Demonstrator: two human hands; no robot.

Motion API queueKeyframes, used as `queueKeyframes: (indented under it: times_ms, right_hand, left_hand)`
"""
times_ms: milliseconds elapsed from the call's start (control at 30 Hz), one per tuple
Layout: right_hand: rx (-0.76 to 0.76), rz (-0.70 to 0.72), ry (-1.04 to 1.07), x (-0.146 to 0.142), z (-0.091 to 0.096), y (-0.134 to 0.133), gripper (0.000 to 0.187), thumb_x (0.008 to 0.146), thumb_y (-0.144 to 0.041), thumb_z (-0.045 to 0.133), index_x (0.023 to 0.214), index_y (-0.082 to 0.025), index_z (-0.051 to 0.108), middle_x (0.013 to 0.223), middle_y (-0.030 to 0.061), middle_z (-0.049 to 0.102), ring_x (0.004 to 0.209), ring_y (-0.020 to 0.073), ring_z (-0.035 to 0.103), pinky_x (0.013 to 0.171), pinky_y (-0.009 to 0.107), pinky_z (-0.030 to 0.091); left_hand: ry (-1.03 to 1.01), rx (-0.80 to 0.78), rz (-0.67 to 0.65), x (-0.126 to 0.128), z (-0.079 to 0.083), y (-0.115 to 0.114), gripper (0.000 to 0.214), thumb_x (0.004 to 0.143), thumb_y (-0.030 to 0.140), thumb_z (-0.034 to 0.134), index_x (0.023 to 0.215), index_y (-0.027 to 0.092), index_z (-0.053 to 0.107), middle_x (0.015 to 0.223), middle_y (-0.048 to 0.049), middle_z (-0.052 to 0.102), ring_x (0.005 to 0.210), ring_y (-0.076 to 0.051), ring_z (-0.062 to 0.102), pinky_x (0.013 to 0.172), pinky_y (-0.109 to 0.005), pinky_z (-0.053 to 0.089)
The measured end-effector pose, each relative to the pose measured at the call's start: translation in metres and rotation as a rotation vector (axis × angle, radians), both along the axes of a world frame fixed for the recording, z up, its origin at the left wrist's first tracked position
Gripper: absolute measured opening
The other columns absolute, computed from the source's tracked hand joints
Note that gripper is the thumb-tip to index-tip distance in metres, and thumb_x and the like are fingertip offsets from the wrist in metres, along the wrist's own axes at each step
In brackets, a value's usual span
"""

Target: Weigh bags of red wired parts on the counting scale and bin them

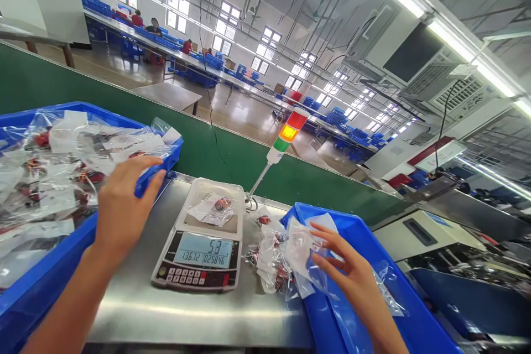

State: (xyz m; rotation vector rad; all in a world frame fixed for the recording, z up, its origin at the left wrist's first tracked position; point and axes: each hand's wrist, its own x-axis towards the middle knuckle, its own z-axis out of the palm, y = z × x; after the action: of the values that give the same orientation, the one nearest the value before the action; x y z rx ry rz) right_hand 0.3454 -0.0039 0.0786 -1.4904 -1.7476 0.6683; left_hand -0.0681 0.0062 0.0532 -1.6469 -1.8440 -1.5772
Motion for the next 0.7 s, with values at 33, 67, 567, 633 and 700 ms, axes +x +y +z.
queueKeyframes:
  times_ms: [33, 67, 567, 633, 700]
  right_hand:
    - [0.008, -0.085, 0.000, 0.017, -0.006, -0.008, 0.046, 0.077, -0.057, 0.076, 0.113, -0.029, 0.078, 0.141, 0.0080, 0.068, 0.116, 0.0282, 0.068, 0.082, 0.032, 0.065]
    - [0.011, -0.172, 0.001, 0.034, -0.013, -0.016, 0.050, 0.075, -0.060, 0.077, 0.113, -0.028, 0.078, 0.138, 0.0084, 0.070, 0.118, 0.0301, 0.068, 0.082, 0.033, 0.066]
    - [-0.061, -0.427, 0.157, 0.043, -0.048, -0.037, 0.057, 0.063, -0.062, 0.082, 0.108, -0.026, 0.080, 0.125, 0.0085, 0.076, 0.108, 0.0311, 0.072, 0.081, 0.035, 0.066]
    - [-0.031, -0.343, 0.191, 0.021, -0.048, -0.022, 0.054, 0.067, -0.059, 0.082, 0.110, -0.025, 0.079, 0.128, 0.0097, 0.075, 0.108, 0.0301, 0.071, 0.082, 0.037, 0.065]
    - [-0.018, -0.265, 0.208, 0.000, -0.047, -0.009, 0.051, 0.070, -0.057, 0.081, 0.110, -0.025, 0.079, 0.129, 0.0103, 0.074, 0.108, 0.0294, 0.070, 0.081, 0.037, 0.065]
  left_hand:
    - [0.014, -0.022, -0.122, 0.016, -0.004, -0.002, 0.041, 0.106, 0.053, 0.039, 0.114, 0.023, 0.065, 0.116, -0.0005, 0.071, 0.119, -0.023, 0.066, 0.101, -0.046, 0.053]
    - [0.040, -0.042, -0.247, 0.030, -0.009, -0.003, 0.039, 0.105, 0.053, 0.040, 0.109, 0.024, 0.066, 0.112, -0.0002, 0.073, 0.113, -0.022, 0.068, 0.101, -0.042, 0.055]
    - [0.464, -0.272, -0.535, 0.066, -0.085, 0.035, 0.051, 0.102, 0.036, 0.051, 0.151, 0.023, 0.045, 0.152, -0.0085, 0.054, 0.144, -0.029, 0.045, 0.118, -0.051, 0.045]
    - [0.469, -0.279, -0.535, 0.066, -0.084, 0.038, 0.051, 0.101, 0.037, 0.053, 0.150, 0.023, 0.046, 0.152, -0.0087, 0.054, 0.144, -0.030, 0.045, 0.119, -0.052, 0.044]
    - [0.477, -0.279, -0.542, 0.065, -0.084, 0.037, 0.052, 0.101, 0.036, 0.053, 0.151, 0.023, 0.045, 0.153, -0.0087, 0.053, 0.145, -0.029, 0.045, 0.120, -0.052, 0.042]
